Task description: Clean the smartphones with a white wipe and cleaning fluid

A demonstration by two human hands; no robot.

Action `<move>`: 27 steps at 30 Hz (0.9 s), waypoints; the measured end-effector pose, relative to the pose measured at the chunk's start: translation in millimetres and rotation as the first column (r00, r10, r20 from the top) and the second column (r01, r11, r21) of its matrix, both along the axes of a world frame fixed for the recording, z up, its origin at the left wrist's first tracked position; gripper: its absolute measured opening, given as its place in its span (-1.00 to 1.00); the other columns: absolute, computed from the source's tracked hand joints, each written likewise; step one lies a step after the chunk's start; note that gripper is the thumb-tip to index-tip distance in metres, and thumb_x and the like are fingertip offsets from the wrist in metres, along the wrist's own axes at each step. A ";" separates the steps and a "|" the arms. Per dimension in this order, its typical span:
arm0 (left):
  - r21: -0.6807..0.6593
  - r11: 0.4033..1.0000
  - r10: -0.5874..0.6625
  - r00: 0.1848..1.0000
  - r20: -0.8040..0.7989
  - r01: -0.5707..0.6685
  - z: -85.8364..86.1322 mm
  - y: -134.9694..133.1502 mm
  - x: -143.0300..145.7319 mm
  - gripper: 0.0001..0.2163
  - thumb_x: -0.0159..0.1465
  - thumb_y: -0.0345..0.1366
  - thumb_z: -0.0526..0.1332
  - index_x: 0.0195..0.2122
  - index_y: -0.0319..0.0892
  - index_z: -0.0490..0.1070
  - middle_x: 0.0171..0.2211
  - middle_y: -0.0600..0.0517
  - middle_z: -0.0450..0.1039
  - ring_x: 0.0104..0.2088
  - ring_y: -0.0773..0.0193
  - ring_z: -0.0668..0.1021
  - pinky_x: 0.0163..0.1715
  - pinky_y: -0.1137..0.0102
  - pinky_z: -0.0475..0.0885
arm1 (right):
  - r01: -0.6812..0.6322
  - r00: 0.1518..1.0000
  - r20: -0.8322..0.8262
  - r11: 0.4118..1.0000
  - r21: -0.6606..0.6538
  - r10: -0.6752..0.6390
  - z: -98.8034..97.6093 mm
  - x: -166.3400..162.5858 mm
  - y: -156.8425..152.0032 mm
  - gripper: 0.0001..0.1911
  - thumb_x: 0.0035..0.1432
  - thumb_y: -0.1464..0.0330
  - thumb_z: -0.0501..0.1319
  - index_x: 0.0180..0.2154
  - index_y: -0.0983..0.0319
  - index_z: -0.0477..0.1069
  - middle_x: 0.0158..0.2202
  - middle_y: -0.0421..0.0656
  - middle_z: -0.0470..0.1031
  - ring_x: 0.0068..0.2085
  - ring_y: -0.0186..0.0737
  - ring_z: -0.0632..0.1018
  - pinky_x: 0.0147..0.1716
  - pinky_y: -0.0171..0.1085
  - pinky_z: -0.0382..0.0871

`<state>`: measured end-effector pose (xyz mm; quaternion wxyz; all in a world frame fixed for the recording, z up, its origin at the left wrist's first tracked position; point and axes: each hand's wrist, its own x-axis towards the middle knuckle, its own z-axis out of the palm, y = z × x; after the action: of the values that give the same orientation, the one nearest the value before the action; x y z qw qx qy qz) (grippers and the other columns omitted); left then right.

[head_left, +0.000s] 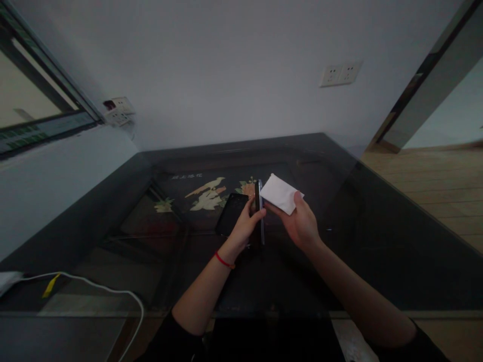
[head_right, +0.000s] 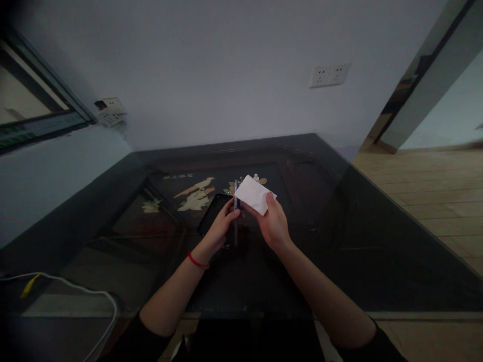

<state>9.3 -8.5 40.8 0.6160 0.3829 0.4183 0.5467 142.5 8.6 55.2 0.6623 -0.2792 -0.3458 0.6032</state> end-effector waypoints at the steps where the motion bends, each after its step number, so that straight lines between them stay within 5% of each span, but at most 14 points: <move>1: -0.078 0.995 -0.056 0.992 0.116 0.065 1.2 -1.3 0.3 -0.50 0.12 -0.21 0.28 0.10 -0.17 0.31 0.06 -0.15 0.40 0.05 0.03 0.44 0.02 0.12 0.36 | 0.048 0.999 0.002 0.999 0.021 -0.048 0.9 3.1 3.2 -0.60 0.20 0.10 0.09 -0.10 0.25 0.40 -0.04 0.01 0.51 0.08 0.00 0.46 -0.01 0.09 0.43; 5: -0.210 0.922 -0.198 0.862 0.467 0.326 7.2 -5.9 0.0 -0.65 0.27 -0.13 0.07 -0.04 -0.22 0.42 0.02 -0.16 0.44 -0.06 0.13 0.51 -0.06 0.15 0.42 | 0.286 0.952 0.073 0.949 0.130 -0.297 1.5 17.1 17.4 -0.58 0.24 0.12 0.05 -0.03 0.27 0.39 0.00 0.01 0.49 0.07 -0.04 0.47 0.02 0.06 0.42; 8: -0.204 0.888 -0.228 0.781 0.582 0.411 11.2 -8.5 0.1 -0.53 0.30 0.04 -0.03 0.00 -0.19 0.40 -0.02 -0.14 0.48 -0.11 0.12 0.54 -0.03 0.06 0.37 | 0.295 0.893 0.271 0.923 0.248 -0.358 -1.3 22.5 19.4 -0.55 0.25 0.15 0.03 0.05 0.26 0.36 0.06 0.00 0.45 0.06 -0.05 0.48 0.04 0.04 0.40; 11: -0.195 0.847 -0.266 0.710 0.652 0.495 12.7 -9.1 1.0 -0.38 0.28 0.16 -0.13 0.08 -0.21 0.35 -0.05 -0.18 0.49 -0.09 0.05 0.54 0.03 0.00 0.31 | 0.114 0.725 0.587 0.903 0.414 -0.360 -4.6 21.6 12.8 -0.59 0.28 0.24 0.01 0.12 0.18 0.32 0.10 -0.07 0.43 0.09 -0.07 0.46 0.11 0.07 0.32; 13: -0.224 0.830 -0.256 0.704 0.663 0.512 12.1 -8.5 2.2 -0.39 0.30 0.13 -0.16 0.11 -0.22 0.34 -0.09 -0.18 0.52 -0.08 0.02 0.54 0.04 0.00 0.30 | -0.098 0.552 0.726 0.833 0.545 -0.410 -5.8 19.6 8.3 -0.57 0.29 0.34 -0.03 0.16 0.12 0.26 0.16 -0.12 0.37 0.16 -0.10 0.39 0.19 0.11 0.19; 16: -0.272 0.840 -0.219 0.753 0.621 0.469 10.8 -7.6 4.3 -0.43 0.34 0.05 -0.16 0.15 -0.23 0.30 -0.11 -0.18 0.53 -0.05 0.01 0.54 0.05 0.05 0.31 | -0.335 0.321 0.772 0.697 0.634 -0.548 -5.7 17.6 6.3 -0.52 0.27 0.45 -0.05 0.21 0.12 0.20 0.22 -0.12 0.27 0.24 -0.15 0.27 0.27 0.14 -0.01; 18: -0.276 0.858 -0.202 0.777 0.596 0.434 10.7 -7.7 5.0 -0.42 0.34 0.06 -0.17 0.17 -0.22 0.28 -0.08 -0.18 0.51 -0.02 0.01 0.52 0.05 0.09 0.32 | -0.372 0.205 0.763 0.672 0.641 -0.614 -5.1 17.2 7.0 -0.52 0.27 0.47 -0.06 0.21 0.18 0.19 0.23 -0.06 0.26 0.25 -0.16 0.26 0.28 0.14 -0.05; 22: -0.260 0.875 -0.169 0.760 0.627 0.409 11.6 -6.9 2.5 -0.33 0.30 0.16 -0.22 0.19 -0.23 0.24 -0.02 -0.18 0.48 0.04 0.01 0.48 0.07 0.11 0.30 | -0.461 0.100 0.728 0.617 0.638 -0.678 -4.9 14.3 4.7 -0.53 0.28 0.45 -0.05 0.20 0.28 0.19 0.22 0.00 0.27 0.27 -0.13 0.22 0.28 0.13 -0.08; 27: -0.229 0.889 -0.144 0.717 0.682 0.397 11.6 0.5 -5.6 -0.20 0.25 0.24 -0.24 0.20 -0.38 0.20 0.05 -0.29 0.39 0.12 -0.02 0.40 0.17 0.12 0.18 | -0.664 0.109 0.728 0.495 0.560 -0.677 -6.4 1.2 -10.3 -0.52 0.26 0.42 -0.01 0.21 0.28 0.18 0.25 -0.03 0.21 0.30 -0.13 0.16 0.29 0.14 -0.18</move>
<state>3.7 -8.0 52.4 0.8555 0.1086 0.2100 0.4606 143.8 -1.7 48.8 0.2770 -0.2254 -0.9335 -0.0323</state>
